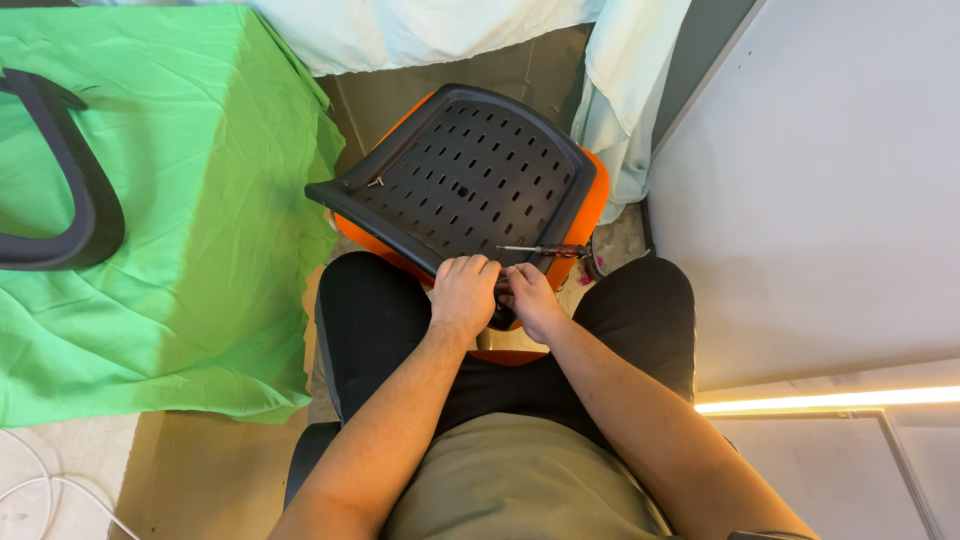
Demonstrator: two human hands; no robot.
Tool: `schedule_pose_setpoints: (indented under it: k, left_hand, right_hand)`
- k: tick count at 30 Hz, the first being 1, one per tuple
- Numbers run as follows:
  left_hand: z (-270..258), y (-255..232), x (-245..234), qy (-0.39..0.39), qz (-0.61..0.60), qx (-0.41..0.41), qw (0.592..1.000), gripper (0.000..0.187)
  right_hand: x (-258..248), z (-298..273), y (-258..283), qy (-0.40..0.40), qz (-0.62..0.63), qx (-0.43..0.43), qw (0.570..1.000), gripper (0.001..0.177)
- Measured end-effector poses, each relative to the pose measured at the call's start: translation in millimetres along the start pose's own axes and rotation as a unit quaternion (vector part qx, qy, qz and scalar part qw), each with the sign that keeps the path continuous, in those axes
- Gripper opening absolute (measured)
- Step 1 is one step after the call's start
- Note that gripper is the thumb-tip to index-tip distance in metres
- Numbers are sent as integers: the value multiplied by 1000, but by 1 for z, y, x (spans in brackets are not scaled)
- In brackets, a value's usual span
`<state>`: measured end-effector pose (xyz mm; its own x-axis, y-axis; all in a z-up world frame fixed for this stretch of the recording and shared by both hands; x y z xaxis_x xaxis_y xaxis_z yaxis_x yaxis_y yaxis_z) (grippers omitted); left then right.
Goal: The person uses a screwdriver to tighten screws on the underside of an orange and black plastic chair seat. The person holds the chair seat between their legs and works on multiple screws in sequence.
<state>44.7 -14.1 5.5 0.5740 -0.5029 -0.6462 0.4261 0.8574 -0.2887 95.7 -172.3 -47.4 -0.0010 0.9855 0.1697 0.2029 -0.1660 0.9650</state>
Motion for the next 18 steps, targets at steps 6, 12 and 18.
schedule_pose_setpoints:
  k: [6, 12, 18]
  left_hand:
    - [-1, -1, 3, -23, -11, 10, 1000, 26]
    - [2, -4, 1, 4, -6, 5, 1000, 24]
    - [3, -7, 3, 45, 33, 3, 998, 19]
  right_hand:
    - [-29, 6, 15, -86, -270, -53, 958, 29]
    - [-20, 12, 26, -65, -256, -44, 963, 24]
    - [-12, 5, 32, -17, -306, -55, 950, 17]
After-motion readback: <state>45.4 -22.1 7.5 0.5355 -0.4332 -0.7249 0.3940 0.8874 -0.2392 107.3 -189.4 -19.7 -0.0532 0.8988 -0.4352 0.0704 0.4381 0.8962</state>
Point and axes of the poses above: each hand's wrist, its own z-axis towards the middle knuckle, its own x-axis out of the palm, y = z × x, the point moved 4 cm from there along z, towards the middle knuckle, and after that the axes turned 9 degrees about z, right-handed, at the moved point
